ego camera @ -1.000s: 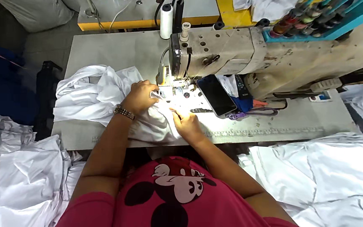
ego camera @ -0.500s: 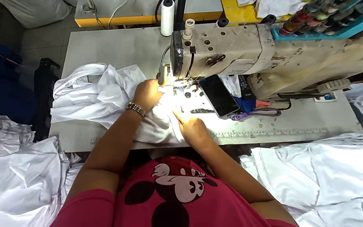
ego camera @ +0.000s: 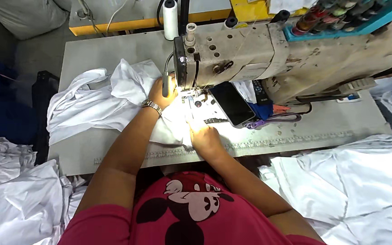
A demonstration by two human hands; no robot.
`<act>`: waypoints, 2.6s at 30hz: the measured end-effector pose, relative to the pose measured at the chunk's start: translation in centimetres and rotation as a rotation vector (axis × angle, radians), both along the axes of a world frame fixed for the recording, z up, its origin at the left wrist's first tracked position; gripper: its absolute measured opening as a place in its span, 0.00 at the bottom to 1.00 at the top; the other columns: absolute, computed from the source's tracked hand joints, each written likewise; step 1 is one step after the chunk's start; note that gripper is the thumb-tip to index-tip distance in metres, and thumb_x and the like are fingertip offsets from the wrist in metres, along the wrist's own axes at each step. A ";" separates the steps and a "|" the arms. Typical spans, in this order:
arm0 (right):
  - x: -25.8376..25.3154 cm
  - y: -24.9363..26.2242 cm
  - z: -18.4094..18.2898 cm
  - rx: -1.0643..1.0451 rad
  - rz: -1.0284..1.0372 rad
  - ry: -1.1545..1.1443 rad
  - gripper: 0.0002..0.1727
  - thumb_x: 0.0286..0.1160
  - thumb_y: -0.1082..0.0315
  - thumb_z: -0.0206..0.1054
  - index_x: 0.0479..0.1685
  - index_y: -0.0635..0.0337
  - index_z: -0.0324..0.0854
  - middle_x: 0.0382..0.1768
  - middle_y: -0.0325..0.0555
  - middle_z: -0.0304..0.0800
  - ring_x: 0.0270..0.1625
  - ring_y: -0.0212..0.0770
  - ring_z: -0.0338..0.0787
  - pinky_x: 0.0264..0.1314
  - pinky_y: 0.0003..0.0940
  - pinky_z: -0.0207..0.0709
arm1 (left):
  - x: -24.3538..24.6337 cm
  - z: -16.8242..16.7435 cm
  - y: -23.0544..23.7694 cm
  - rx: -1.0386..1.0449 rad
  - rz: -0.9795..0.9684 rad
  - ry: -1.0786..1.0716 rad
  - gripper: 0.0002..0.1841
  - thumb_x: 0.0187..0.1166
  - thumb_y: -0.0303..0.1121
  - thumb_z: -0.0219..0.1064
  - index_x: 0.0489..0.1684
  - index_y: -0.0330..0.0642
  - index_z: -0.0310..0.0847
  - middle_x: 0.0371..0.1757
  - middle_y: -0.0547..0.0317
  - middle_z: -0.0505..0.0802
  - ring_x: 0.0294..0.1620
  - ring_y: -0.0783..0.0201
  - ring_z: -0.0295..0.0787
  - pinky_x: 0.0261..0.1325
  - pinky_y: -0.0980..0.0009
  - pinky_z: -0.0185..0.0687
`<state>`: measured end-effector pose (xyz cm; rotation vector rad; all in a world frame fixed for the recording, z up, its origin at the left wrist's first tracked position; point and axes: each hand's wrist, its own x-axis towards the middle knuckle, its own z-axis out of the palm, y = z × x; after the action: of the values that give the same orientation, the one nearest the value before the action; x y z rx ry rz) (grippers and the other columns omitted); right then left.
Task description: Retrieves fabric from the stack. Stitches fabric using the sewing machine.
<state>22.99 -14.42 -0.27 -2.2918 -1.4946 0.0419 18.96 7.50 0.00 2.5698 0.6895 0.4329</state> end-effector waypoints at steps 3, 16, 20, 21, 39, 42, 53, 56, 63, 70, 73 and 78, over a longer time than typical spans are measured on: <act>0.0 0.3 -0.1 0.007 -0.017 -0.018 0.20 0.80 0.72 0.62 0.68 0.59 0.87 0.37 0.56 0.91 0.28 0.52 0.92 0.27 0.47 0.85 | 0.0 -0.6 0.4 0.011 0.009 -0.019 0.18 0.74 0.34 0.70 0.58 0.34 0.86 0.62 0.39 0.91 0.68 0.46 0.86 0.74 0.48 0.75; 0.1 0.1 0.2 0.033 -0.021 -0.015 0.17 0.84 0.71 0.61 0.66 0.59 0.88 0.36 0.56 0.90 0.29 0.54 0.92 0.27 0.50 0.84 | -2.1 0.4 -0.6 -0.013 0.075 -0.191 0.17 0.76 0.29 0.65 0.61 0.32 0.84 0.62 0.39 0.90 0.70 0.45 0.84 0.77 0.49 0.74; -0.2 -0.4 0.2 -0.005 -0.009 -0.003 0.15 0.83 0.71 0.62 0.59 0.61 0.90 0.39 0.58 0.92 0.35 0.56 0.94 0.32 0.52 0.86 | -6.8 1.0 -3.5 0.194 -0.012 -0.282 0.18 0.67 0.24 0.57 0.51 0.39 0.90 0.65 0.50 0.91 0.74 0.48 0.81 0.80 0.48 0.68; -0.3 -0.5 0.2 -0.024 -0.005 0.005 0.13 0.83 0.70 0.62 0.53 0.62 0.91 0.39 0.58 0.92 0.35 0.57 0.94 0.33 0.53 0.86 | -7.5 1.3 -4.6 0.238 -0.067 -0.280 0.18 0.69 0.25 0.57 0.50 0.43 0.91 0.65 0.53 0.92 0.75 0.49 0.80 0.79 0.47 0.67; 16.1 -11.9 3.0 0.138 -0.536 -0.104 0.24 0.81 0.77 0.54 0.75 0.68 0.76 0.81 0.70 0.71 0.87 0.68 0.67 0.86 0.64 0.63 | -7.6 -1.0 -8.0 0.282 -0.263 -0.019 0.23 0.80 0.42 0.51 0.63 0.53 0.91 0.72 0.60 0.89 0.84 0.47 0.72 0.86 0.29 0.44; 15.4 -12.4 1.9 0.050 -0.575 -0.024 0.22 0.80 0.79 0.55 0.72 0.66 0.80 0.72 0.70 0.80 0.75 0.72 0.80 0.72 0.73 0.73 | -7.7 -1.0 -8.1 0.295 -0.267 -0.004 0.23 0.80 0.42 0.51 0.63 0.53 0.91 0.72 0.60 0.89 0.84 0.47 0.72 0.86 0.28 0.43; 8.6 -6.1 3.6 0.244 -0.046 -0.011 0.18 0.83 0.75 0.55 0.62 0.67 0.87 0.62 0.63 0.88 0.68 0.61 0.87 0.73 0.59 0.79 | -8.0 0.9 -9.0 0.357 -0.408 0.071 0.16 0.67 0.41 0.68 0.51 0.51 0.92 0.65 0.57 0.92 0.82 0.45 0.75 0.85 0.25 0.43; 6.5 -1.0 0.6 0.242 0.309 0.025 0.15 0.76 0.77 0.63 0.54 0.60 0.92 0.68 0.59 0.87 0.79 0.57 0.80 0.85 0.52 0.70 | -8.8 3.4 -11.4 0.318 -0.497 0.120 0.06 0.68 0.38 0.74 0.35 0.48 0.90 0.39 0.57 0.92 0.54 0.51 0.89 0.81 0.31 0.58; 4.1 -1.7 -0.2 0.247 0.530 -0.010 0.11 0.74 0.70 0.68 0.45 0.49 0.96 0.59 0.53 0.93 0.68 0.56 0.88 0.74 0.59 0.77 | -11.9 9.1 -13.9 -0.190 -0.813 0.242 0.23 0.86 0.47 0.59 0.16 0.46 0.76 0.15 0.64 0.77 0.21 0.65 0.76 0.30 0.62 0.72; -1.0 -9.8 -1.6 0.301 0.565 0.141 0.15 0.88 0.60 0.62 0.48 0.58 0.93 0.56 0.47 0.96 0.70 0.46 0.90 0.80 0.46 0.77 | -9.6 3.5 -14.1 0.114 -0.266 0.120 0.19 0.87 0.41 0.57 0.66 0.42 0.84 0.63 0.52 0.91 0.71 0.51 0.84 0.75 0.41 0.73; -0.9 -10.4 -1.4 0.288 0.540 0.129 0.16 0.89 0.60 0.60 0.47 0.56 0.93 0.56 0.45 0.96 0.70 0.45 0.90 0.81 0.47 0.77 | -9.1 0.9 -13.8 0.308 -0.027 0.196 0.25 0.83 0.47 0.62 0.76 0.48 0.81 0.71 0.49 0.88 0.81 0.39 0.74 0.82 0.19 0.42; -0.7 -10.7 -1.2 0.253 0.531 0.119 0.16 0.88 0.61 0.59 0.47 0.56 0.93 0.54 0.45 0.97 0.68 0.45 0.91 0.78 0.46 0.79 | -10.0 0.9 -14.9 0.318 -0.011 0.256 0.23 0.85 0.50 0.58 0.71 0.53 0.85 0.70 0.50 0.87 0.79 0.44 0.77 0.79 0.19 0.47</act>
<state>22.29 -25.07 -1.45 -1.6226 -1.8793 0.1275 8.97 -7.40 0.89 2.9641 0.7429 0.2256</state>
